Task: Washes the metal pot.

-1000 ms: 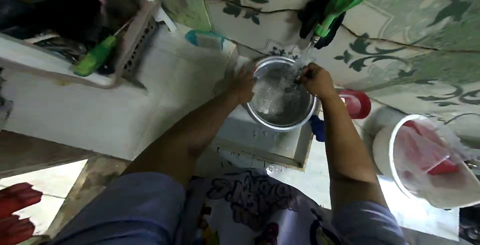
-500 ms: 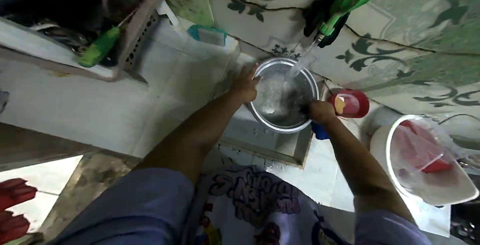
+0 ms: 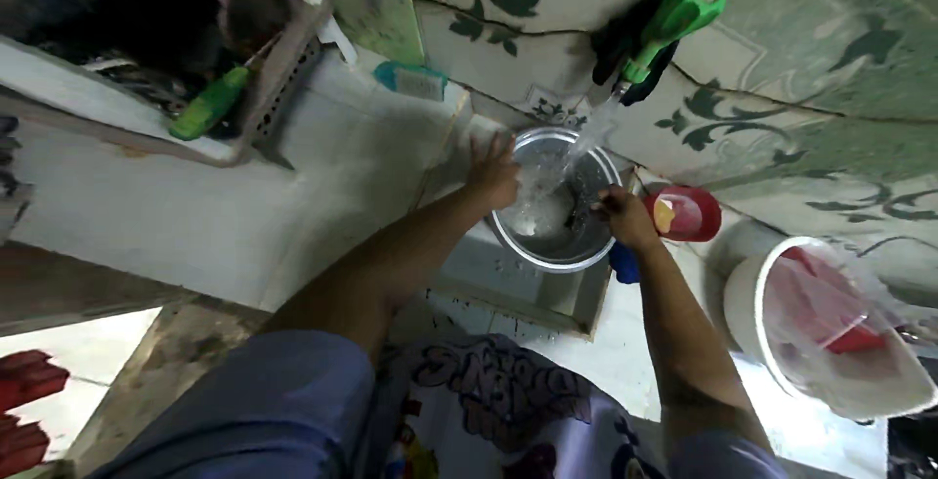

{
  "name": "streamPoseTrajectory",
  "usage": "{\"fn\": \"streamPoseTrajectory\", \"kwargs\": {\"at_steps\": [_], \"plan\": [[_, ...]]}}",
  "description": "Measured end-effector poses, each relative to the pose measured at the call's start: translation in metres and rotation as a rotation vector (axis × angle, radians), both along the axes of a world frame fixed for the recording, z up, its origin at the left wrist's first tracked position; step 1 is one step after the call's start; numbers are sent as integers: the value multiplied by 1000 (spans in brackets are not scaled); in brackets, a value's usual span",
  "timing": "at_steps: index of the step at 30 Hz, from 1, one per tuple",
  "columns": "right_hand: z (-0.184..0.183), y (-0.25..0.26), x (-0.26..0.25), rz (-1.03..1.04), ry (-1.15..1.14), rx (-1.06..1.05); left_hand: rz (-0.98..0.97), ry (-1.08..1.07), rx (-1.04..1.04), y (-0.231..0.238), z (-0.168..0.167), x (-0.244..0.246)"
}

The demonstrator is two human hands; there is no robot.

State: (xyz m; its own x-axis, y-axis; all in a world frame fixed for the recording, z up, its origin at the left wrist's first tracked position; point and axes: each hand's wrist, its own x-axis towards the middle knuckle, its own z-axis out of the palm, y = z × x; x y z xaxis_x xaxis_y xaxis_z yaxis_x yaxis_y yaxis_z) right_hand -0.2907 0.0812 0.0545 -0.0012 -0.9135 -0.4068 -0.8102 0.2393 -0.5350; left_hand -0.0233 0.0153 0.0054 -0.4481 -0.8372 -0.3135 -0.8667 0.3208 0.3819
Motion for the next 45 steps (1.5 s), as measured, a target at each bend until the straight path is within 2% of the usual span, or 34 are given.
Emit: {"fn": "streamPoseTrajectory", "kwargs": {"at_steps": [2,3,5,6,8,12,14,15,18,20,23,25,27,29,31,33,34,37,41,45], "plan": [[-8,-6,5,-107,-312,-9,6,229,17,2,11,-15],[-15,-9,11,-163,-431,-5,48,383,122,4,16,-22],[-22,-17,26,-264,-571,3,239,726,512,3,25,-35],[-24,-23,34,-298,-599,0,353,856,702,1,29,-41],[-27,-37,44,-299,-592,-33,499,1009,885,-3,28,-49],[0,-65,53,-251,-368,-119,658,1177,913,-21,20,-48],[12,-75,62,-339,-346,-179,703,1121,869,-26,12,-50],[16,-80,66,-399,-404,-187,699,1069,836,-27,9,-51],[22,-92,78,-487,-758,-94,621,903,736,-27,6,-58],[26,-95,81,-406,-850,-43,515,813,628,-31,6,-65],[46,-86,81,-226,-841,19,272,697,347,-39,20,-75],[59,-72,75,-150,-855,14,195,587,307,-43,37,-80],[57,-55,59,-134,-718,-95,137,622,348,-50,52,-78],[38,-32,34,-166,-337,-244,-33,488,272,-67,68,-74],[10,-3,8,-280,42,-184,-103,388,193,-76,77,-58],[-24,24,-7,-461,97,52,-65,378,148,-82,78,-27],[-43,36,-10,-552,0,166,-6,409,140,-84,74,-6],[-79,63,-1,-894,-581,270,218,454,149,-88,57,60],[-74,59,29,-1054,-797,168,517,264,140,-79,48,134],[-56,59,59,-990,-802,196,557,21,26,-62,23,188]]}}
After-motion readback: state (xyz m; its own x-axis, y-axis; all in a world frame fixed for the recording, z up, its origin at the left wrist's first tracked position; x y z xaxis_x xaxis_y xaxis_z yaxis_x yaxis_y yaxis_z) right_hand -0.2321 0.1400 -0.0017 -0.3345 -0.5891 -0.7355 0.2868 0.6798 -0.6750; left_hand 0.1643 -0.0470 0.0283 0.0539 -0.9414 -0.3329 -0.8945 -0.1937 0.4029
